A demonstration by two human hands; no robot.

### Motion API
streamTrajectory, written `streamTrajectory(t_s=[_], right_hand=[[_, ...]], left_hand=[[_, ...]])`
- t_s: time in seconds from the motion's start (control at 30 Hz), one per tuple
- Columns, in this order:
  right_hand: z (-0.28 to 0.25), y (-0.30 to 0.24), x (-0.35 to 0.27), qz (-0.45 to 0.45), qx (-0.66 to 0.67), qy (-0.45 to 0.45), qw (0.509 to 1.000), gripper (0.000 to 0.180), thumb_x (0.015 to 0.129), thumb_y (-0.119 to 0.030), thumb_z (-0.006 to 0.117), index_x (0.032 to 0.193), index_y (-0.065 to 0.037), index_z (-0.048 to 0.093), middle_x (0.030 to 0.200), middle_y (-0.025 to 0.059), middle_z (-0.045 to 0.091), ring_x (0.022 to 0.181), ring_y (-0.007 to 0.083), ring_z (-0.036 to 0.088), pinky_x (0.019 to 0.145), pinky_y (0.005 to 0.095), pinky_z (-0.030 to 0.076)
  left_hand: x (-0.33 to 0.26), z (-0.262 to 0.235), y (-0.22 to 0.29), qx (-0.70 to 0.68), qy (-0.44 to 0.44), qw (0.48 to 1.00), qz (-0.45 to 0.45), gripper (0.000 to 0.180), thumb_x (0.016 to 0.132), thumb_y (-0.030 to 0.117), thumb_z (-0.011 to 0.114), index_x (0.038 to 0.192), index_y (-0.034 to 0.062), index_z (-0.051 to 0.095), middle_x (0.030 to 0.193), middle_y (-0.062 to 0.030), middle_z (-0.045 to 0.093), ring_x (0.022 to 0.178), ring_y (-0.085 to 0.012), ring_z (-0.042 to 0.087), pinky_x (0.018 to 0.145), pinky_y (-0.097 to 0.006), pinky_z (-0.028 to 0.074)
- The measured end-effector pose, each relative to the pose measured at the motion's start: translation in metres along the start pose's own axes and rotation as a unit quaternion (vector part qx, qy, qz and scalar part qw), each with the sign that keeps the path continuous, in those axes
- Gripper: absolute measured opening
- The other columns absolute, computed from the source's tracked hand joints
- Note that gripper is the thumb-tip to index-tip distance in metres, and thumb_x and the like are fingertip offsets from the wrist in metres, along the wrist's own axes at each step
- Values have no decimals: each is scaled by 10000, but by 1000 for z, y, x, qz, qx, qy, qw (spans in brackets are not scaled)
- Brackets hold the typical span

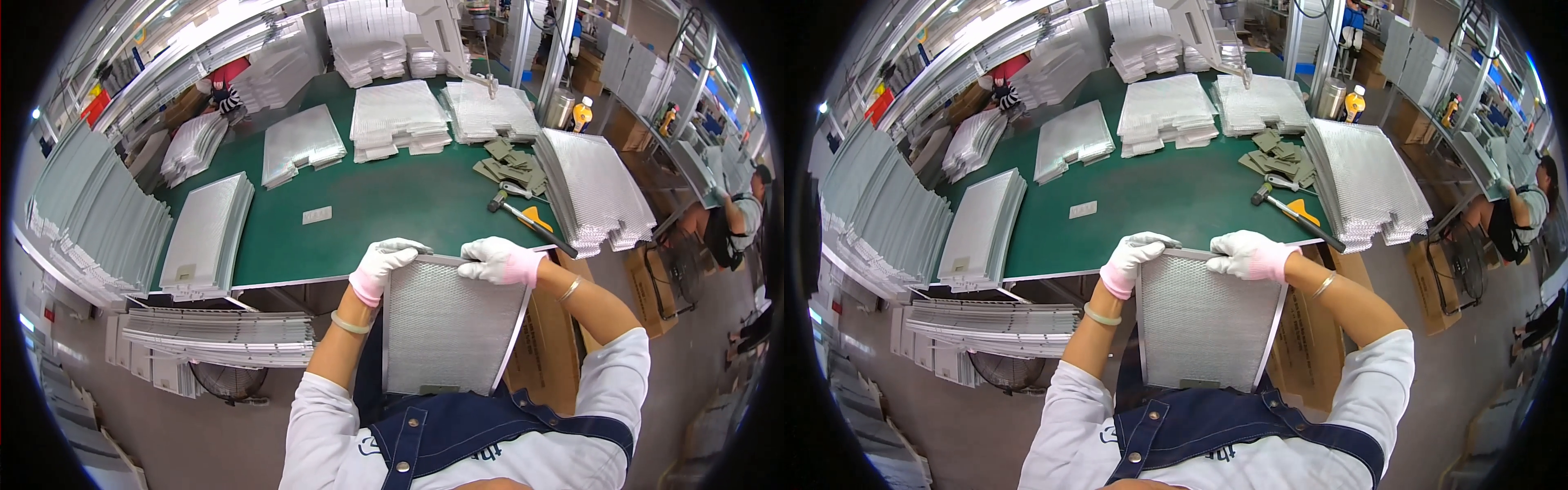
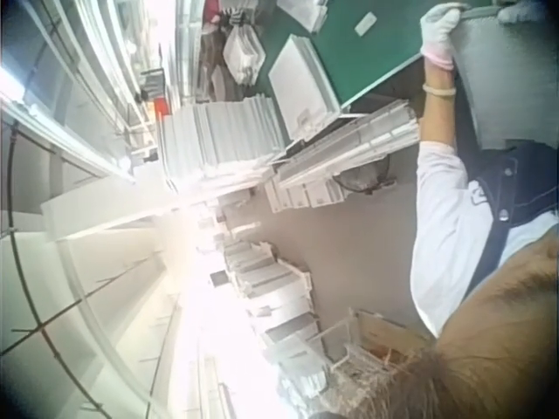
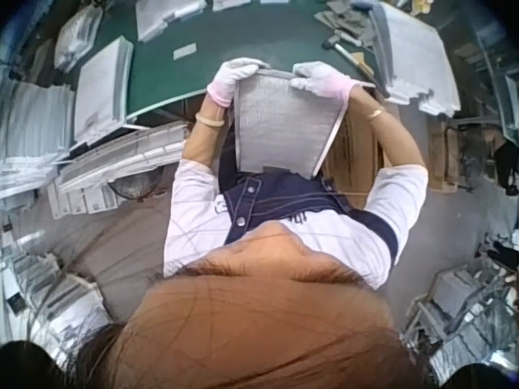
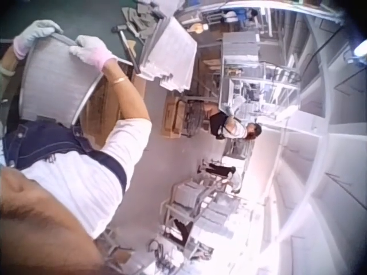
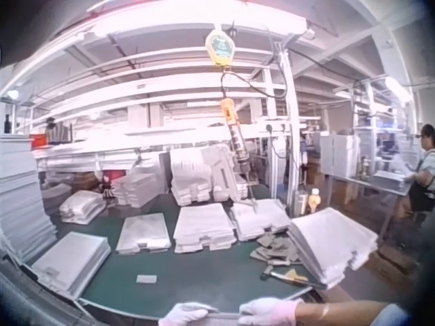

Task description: Assembling and inspecting industrial filter components at a factory assembly line.

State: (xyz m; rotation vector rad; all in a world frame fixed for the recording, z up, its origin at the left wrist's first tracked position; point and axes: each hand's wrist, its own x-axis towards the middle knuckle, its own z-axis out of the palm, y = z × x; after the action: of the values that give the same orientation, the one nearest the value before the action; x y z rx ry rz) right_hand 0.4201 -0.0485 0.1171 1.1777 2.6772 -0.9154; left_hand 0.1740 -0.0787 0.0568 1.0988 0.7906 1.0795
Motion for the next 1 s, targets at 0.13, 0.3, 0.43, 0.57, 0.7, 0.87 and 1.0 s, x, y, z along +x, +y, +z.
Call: streamTrajectory(t_s=[0.13,0.3,0.43,0.57,0.7,0.87,1.0], right_hand=[[-3,-7,4,5,57,4,998,312,860,-298,539,937,3,567,801,175,597,772,289,585,706,364,448],[8,-2,-1,-16,99,60,993,283,842,-269,567,890,10,572,750,171,582,711,271,573,666,349,442],[12,-5,1,-20,100,76,992,287,824,-272,571,846,13,579,697,168,567,663,265,561,635,345,439],[16,-4,1,-6,95,93,991,290,817,-278,579,819,12,582,678,159,563,641,259,552,621,344,434],[19,-2,5,2,119,83,989,261,817,-245,591,805,15,573,649,141,541,614,231,527,608,331,426],[20,-3,9,24,149,68,986,224,829,-213,594,795,7,567,617,85,520,598,163,497,589,301,416],[17,-1,8,12,191,60,980,208,842,-196,589,788,3,564,613,37,500,594,111,461,571,272,402]], left_hand=[[1,-14,-16,-70,13,995,64,336,876,191,564,1140,-13,535,1080,-132,601,969,-204,572,880,-326,450],[-13,-24,-21,-25,134,963,234,446,899,193,555,1292,46,406,1219,-128,516,1051,-248,550,926,-341,437],[-30,-24,-16,386,187,869,246,235,842,55,548,1066,57,621,1105,-102,608,1061,-213,559,894,-304,434],[-35,-19,-16,476,211,789,325,289,744,130,626,1025,61,627,1081,-117,609,1053,-322,552,902,-407,422],[-45,1,-29,531,259,753,290,521,727,179,664,1203,19,526,1179,-207,543,1130,-330,503,965,-383,386],[-44,17,-35,399,279,850,201,558,753,122,661,1240,-57,457,1149,-198,561,1065,-286,551,925,-333,417],[-42,14,-42,87,267,949,144,498,823,39,601,1281,-60,431,1192,-133,561,1042,-157,547,912,-245,413]])
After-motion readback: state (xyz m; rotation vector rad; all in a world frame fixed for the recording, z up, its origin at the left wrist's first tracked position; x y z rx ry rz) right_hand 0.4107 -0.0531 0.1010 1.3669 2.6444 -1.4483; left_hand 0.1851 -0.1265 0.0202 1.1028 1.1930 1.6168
